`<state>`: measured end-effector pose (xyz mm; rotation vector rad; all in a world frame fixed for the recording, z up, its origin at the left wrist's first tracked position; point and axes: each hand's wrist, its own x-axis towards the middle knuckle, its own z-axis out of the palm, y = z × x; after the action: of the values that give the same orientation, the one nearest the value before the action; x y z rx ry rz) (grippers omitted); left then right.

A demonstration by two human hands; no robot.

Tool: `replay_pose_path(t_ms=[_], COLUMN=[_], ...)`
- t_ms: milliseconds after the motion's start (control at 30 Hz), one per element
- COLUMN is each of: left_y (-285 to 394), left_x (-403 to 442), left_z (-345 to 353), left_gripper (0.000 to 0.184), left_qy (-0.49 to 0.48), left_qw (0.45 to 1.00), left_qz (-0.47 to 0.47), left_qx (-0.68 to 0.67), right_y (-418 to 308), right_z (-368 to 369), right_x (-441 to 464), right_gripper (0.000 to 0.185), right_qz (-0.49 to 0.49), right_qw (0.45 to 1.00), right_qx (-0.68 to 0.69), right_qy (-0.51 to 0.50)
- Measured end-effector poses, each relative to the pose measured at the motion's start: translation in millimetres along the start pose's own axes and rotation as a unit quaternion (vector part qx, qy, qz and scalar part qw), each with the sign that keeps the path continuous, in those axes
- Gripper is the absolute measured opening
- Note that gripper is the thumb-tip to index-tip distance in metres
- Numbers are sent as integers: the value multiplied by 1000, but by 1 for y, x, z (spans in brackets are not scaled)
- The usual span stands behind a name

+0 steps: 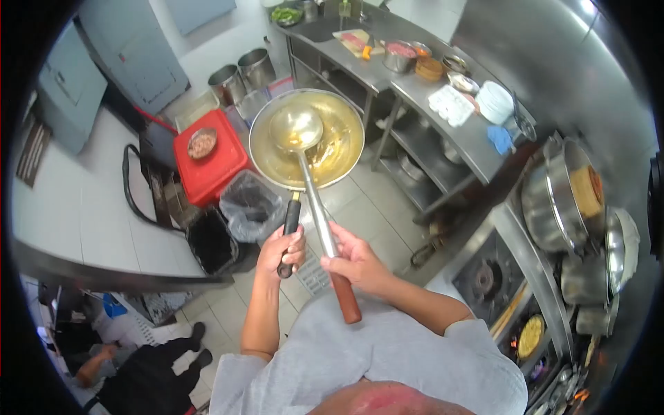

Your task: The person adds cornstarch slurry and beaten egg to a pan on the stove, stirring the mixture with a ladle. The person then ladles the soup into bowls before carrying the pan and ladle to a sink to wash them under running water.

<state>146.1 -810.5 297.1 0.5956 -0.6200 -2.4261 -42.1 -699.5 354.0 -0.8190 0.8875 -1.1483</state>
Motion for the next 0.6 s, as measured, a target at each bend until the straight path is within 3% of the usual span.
replay_pose_path(t_ms=[100, 200, 233, 333, 400, 600], left_y=[58, 118, 137, 191, 224, 347], left_x=[62, 127, 147, 204, 252, 417], left_z=[-8, -19, -23, -46, -62, -123], left_gripper=[9, 9, 9, 8, 8, 9], left_qy=[26, 48, 56, 52, 47, 29], left_qw=[1000, 998, 997, 996, 996, 999], left_qz=[7, 2, 8, 15, 21, -11], left_qx=[-10, -45, -48, -69, -77, -17], right_y=[-25, -97, -94, -121, -127, -189], right_z=[-27, -49, -60, -100, -141, -264], right_x=[98, 179, 211, 302, 367, 538], right_gripper=[84, 86, 76, 70, 57, 44], right_qz=[-28, 42, -1, 70, 68, 56], right_qw=[999, 995, 996, 980, 980, 988], right_qx=[-36, -50, -46, -149, -152, -112], right_qy=[-16, -74, -76, -115, -112, 89])
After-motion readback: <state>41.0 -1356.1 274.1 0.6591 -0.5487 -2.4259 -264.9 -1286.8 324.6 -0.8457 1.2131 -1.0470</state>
